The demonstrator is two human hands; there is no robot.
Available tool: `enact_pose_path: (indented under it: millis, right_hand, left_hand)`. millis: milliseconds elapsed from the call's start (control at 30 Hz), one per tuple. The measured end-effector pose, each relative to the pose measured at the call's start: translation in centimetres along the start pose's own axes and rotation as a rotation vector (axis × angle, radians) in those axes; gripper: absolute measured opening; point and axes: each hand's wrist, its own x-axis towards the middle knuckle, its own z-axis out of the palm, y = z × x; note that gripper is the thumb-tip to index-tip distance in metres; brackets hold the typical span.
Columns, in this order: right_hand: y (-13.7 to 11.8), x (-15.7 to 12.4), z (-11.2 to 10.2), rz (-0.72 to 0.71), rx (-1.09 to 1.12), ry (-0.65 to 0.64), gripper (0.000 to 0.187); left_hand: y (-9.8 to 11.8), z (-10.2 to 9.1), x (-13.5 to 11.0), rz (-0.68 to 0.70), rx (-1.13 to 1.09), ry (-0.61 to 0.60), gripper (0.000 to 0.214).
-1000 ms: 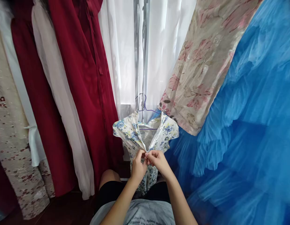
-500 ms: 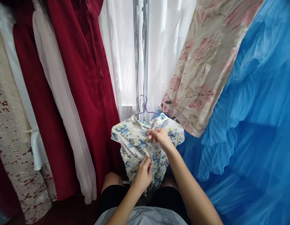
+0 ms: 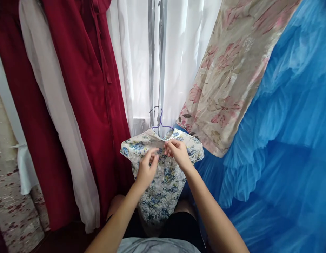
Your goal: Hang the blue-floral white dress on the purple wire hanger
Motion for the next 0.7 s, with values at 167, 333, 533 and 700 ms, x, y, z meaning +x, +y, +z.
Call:
enact_pose_path:
  millis: [167, 333, 533, 700]
  right_hand:
    - [-0.7, -0.5, -0.4, -0.08, -0.028, -0.041, 0.032]
    - [2.7, 0.5, 0.5, -0.104, -0.055, 0.065, 0.033]
    - [5.8, -0.5, 2.0, -0.091, -0.243, 0.052, 0.031]
    - [4.8, -2.2, 3.4, -0.063, -0.19, -0.049, 0.029]
  left_hand:
    - [3.8, -1.0, 6.7, 0.218, 0.129, -0.063, 0.021]
    - [4.5, -1.2, 8.2, 0.265, 0.238, -0.022, 0.018]
    - [0.5, -6.1, 11.0, 0.033, -0.136, 0.345, 0.018]
    - [-6.1, -10.4, 11.3, -0.379, -0.633, 0.659, 0.021]
